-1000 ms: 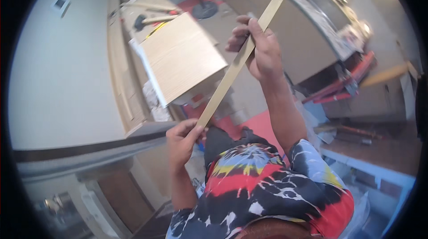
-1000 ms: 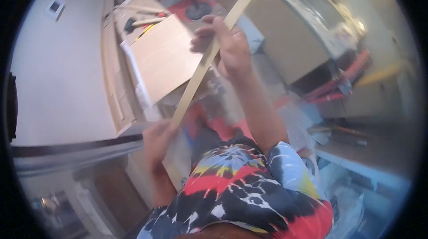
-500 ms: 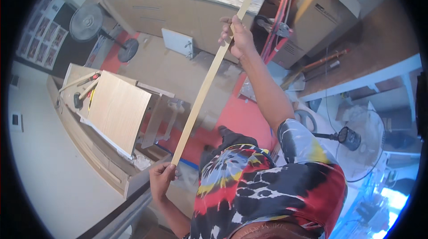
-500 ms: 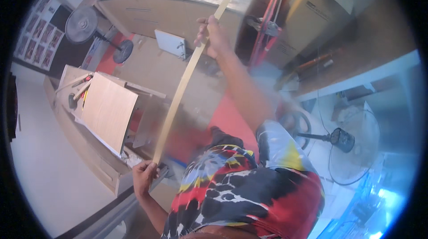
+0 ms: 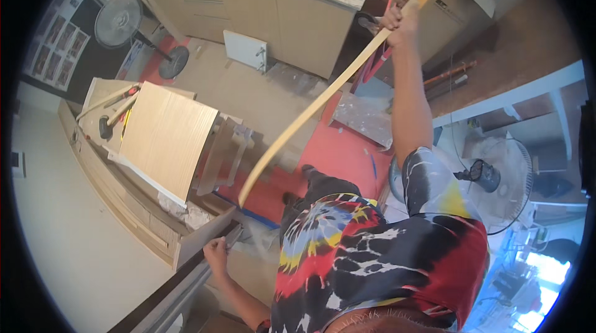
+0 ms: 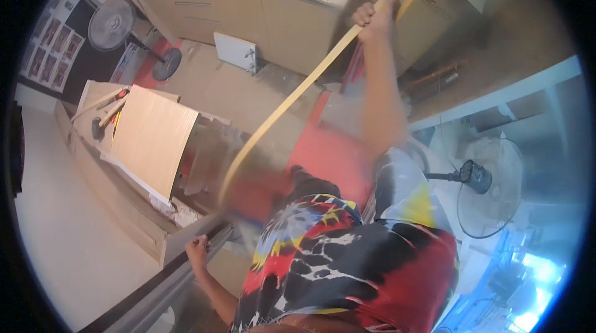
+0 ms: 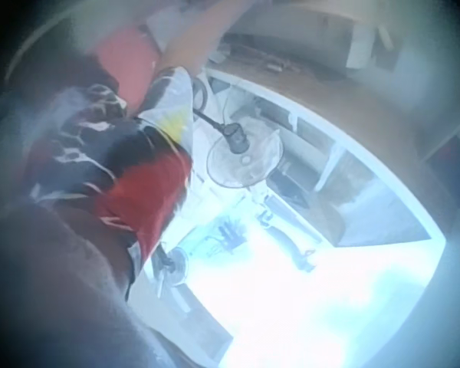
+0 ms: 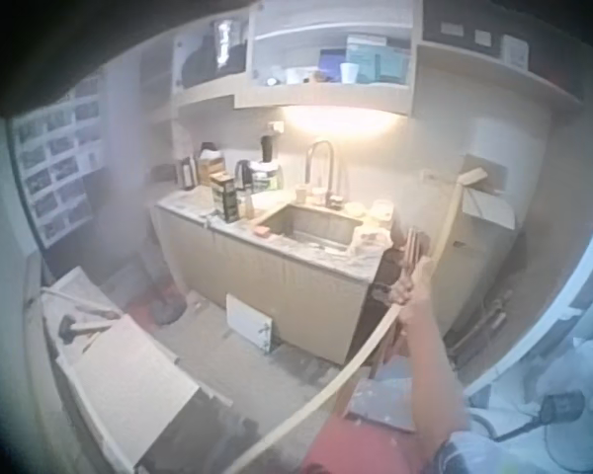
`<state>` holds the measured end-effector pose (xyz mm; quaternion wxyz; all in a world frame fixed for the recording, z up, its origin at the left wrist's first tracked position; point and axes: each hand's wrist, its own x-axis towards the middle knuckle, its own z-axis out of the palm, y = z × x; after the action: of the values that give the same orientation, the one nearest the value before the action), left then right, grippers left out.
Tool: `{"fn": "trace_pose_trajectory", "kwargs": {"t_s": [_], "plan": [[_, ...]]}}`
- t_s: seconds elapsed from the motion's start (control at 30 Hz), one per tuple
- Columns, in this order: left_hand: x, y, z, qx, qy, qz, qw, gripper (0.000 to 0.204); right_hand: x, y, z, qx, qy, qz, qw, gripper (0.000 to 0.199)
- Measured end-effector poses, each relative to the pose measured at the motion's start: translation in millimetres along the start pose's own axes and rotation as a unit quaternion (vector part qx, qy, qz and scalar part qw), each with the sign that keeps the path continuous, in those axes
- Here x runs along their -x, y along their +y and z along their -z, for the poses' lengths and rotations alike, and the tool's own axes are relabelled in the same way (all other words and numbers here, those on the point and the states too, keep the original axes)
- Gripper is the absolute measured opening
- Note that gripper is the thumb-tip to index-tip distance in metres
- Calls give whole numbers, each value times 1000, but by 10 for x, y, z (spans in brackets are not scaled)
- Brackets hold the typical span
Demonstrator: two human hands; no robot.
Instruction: The person applies wood glue to the edges of wooden panels and a curved trim piece. They then attach the trim to a cabinet door, using a rubber mallet to tap it into place. Finally, they use scissors to trim excess material from the edge of the assembly.
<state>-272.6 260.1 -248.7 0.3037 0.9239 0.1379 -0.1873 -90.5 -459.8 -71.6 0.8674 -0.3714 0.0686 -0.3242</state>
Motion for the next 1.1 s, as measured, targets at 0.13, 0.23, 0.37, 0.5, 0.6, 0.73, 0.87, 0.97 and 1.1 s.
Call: {"fn": "trace_pose_trajectory", "kwargs": {"t_s": [0.13, 0.23, 0.37, 0.5, 0.6, 0.73, 0.87, 0.97, 1.1], "plan": [[-7, 240, 40, 181, 64, -22, 981, 26, 675, 292, -998, 105, -89, -81, 987, 59], [82, 1576, 149, 254, 31, -181, 950, 29, 1646, 852, -1446, 392, -231, -73, 888, 42], [-22, 2392, 275, 418, -16, -204, 885, 31, 2264, 1241, -1756, 347, -355, -159, 853, 27], [-101, 2630, 312, 551, -9, -189, 813, 39, 2476, 1430, -1889, 353, -388, -252, 813, 24], [-162, 2682, 313, 590, -7, -172, 789, 38, 2511, 1559, -1854, 373, -381, -277, 799, 22], [-298, 2648, 173, 579, -14, -157, 800, 27, 2479, 1816, -1775, 380, -392, -304, 781, 21], [-482, 2538, 63, 575, 28, -110, 810, 20, 2419, 2045, -1719, 378, -419, -314, 764, 20], [-704, 2345, 65, 576, 76, -54, 812, 18, 2314, 2211, -1637, 411, -456, -311, 725, 19], [-815, 1729, -6, 530, 251, 8, 810, 14, 2153, 2545, -1177, 473, -534, -278, 643, 19]]}}
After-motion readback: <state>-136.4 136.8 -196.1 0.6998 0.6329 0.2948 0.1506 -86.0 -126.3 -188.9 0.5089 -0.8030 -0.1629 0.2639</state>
